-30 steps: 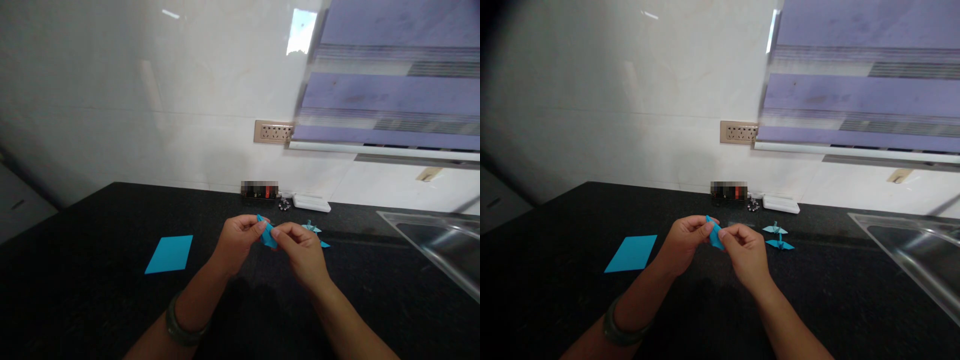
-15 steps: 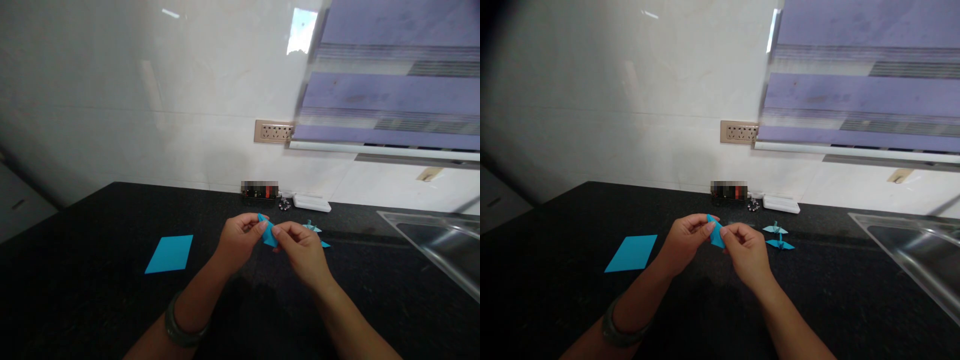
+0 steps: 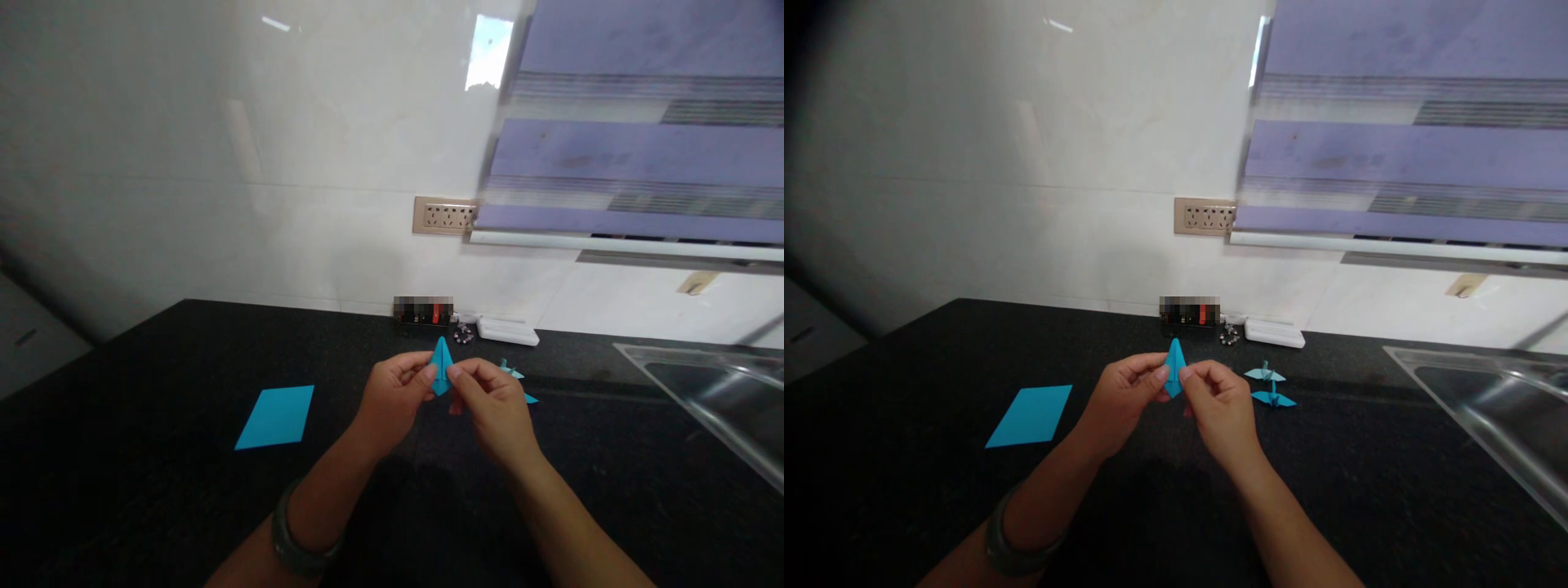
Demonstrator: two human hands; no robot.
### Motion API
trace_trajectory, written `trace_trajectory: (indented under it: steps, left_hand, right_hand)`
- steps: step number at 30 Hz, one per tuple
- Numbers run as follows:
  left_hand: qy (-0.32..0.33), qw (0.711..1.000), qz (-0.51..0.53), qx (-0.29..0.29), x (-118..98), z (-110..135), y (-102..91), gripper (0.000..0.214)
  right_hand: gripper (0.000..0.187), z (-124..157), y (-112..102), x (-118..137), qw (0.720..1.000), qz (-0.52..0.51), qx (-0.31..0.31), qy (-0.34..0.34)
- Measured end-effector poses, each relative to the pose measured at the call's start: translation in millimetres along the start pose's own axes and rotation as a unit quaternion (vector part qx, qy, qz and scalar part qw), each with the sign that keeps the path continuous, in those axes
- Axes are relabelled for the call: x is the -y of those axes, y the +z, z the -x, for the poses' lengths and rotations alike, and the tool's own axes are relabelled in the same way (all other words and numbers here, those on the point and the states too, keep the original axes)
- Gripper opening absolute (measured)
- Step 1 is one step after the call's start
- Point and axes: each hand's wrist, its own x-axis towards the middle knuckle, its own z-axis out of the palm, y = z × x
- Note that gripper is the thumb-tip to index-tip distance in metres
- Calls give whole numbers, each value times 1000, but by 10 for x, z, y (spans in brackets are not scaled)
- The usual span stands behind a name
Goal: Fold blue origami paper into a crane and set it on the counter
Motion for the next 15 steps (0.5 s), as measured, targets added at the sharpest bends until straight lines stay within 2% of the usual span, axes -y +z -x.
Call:
trace_trajectory:
  steps: [7, 15]
  left_hand:
    - [-10, 999, -39, 7, 56, -14, -1, 38]
    - [14, 998, -60, 7, 49, -15, -25, 32]
  right_hand:
    - [22, 21, -10, -7, 1000, -1, 5, -1]
    - [23, 15, -9, -12, 999, -45, 22, 5]
